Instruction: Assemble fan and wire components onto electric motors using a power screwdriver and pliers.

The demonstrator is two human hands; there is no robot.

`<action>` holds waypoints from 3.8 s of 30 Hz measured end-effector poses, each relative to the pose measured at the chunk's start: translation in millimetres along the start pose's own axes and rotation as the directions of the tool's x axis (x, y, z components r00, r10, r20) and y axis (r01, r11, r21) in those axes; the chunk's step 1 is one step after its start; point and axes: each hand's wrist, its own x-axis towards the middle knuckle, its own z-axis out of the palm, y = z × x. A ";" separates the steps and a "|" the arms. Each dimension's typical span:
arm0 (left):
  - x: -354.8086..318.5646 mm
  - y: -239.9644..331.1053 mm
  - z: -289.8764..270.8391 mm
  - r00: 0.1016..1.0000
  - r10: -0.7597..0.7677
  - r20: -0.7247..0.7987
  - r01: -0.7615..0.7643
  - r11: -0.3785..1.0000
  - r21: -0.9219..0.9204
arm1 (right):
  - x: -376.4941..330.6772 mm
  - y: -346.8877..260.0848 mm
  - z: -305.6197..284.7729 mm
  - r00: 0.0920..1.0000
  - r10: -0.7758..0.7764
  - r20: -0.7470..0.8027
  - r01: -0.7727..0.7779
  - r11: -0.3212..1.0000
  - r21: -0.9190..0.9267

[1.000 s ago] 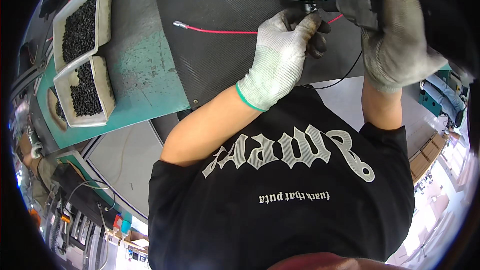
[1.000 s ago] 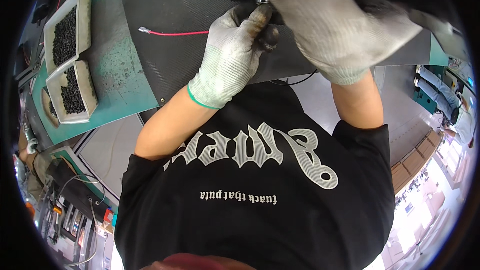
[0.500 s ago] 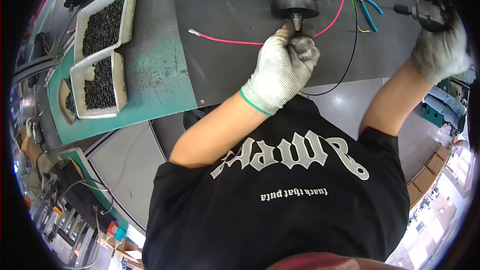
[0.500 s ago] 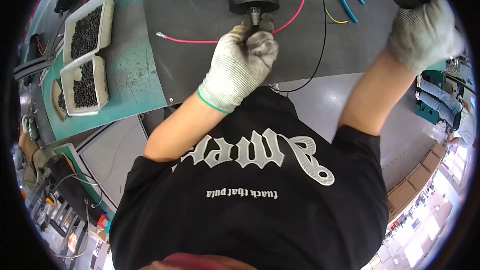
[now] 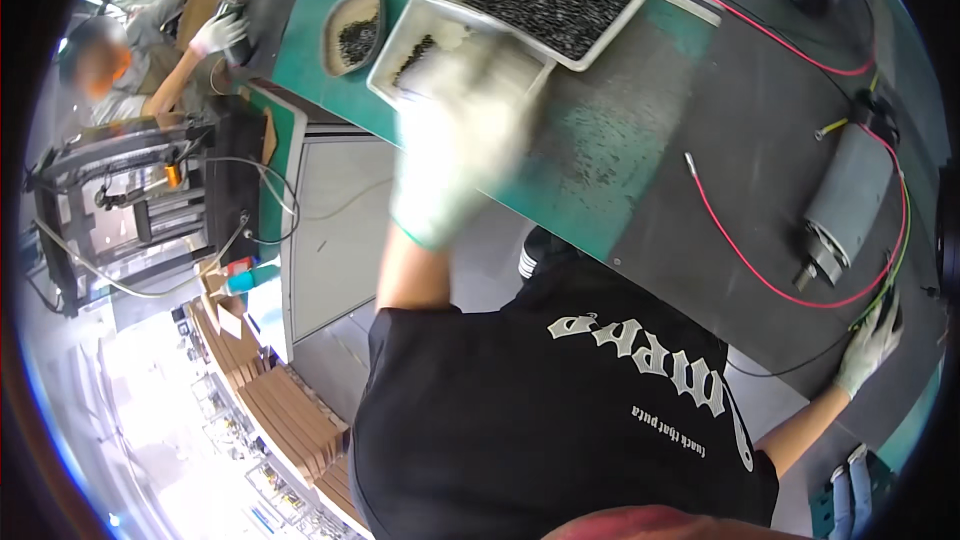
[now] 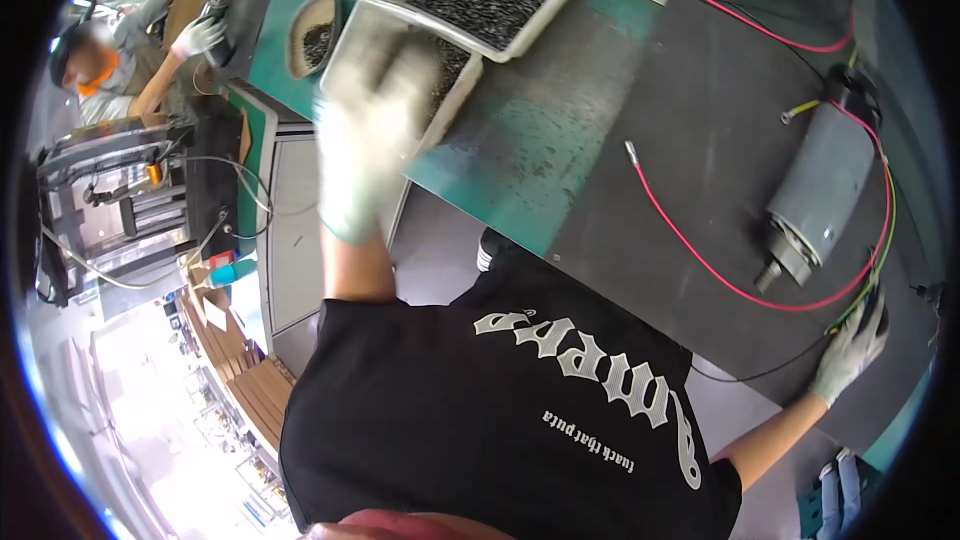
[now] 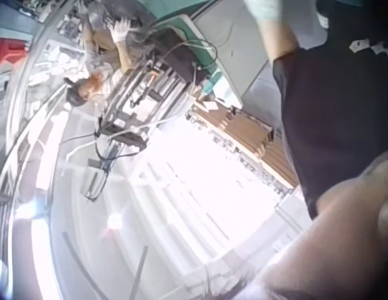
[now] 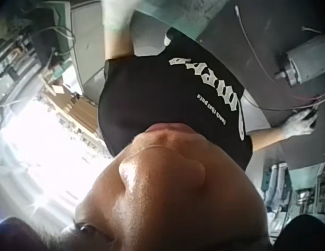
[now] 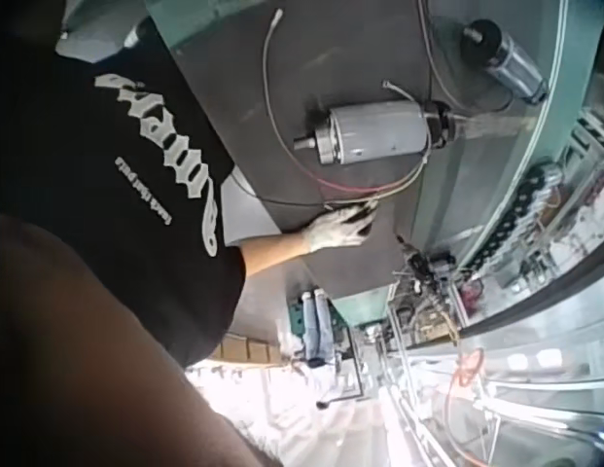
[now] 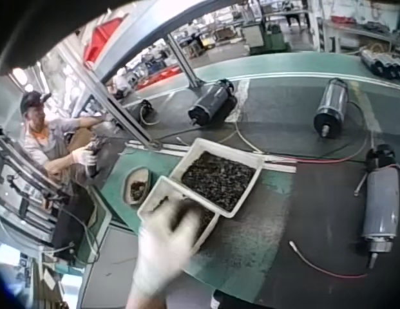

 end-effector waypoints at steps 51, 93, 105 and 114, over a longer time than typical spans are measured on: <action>73.5 230.5 -0.1 0.923 0.107 0.370 0.377 -0.451 -0.809 | 21.4 -232.1 -136.1 0.940 0.226 0.254 -0.256 -0.023 0.966; 105.5 231.0 24.8 0.993 -0.120 0.020 0.007 -0.109 -0.994 | 50.2 -176.7 -111.0 0.884 -0.151 -0.444 0.267 0.940 0.213; 198.2 263.4 86.2 0.923 -0.045 0.383 0.327 0.616 -0.716 | 95.8 -113.0 -16.3 0.869 -0.091 0.487 -0.438 -0.601 0.669; 104.7 247.9 0.9 0.876 0.147 -0.460 -0.460 -0.035 -0.887 | 8.4 -124.5 -188.6 0.996 -0.063 0.058 -0.017 0.518 0.855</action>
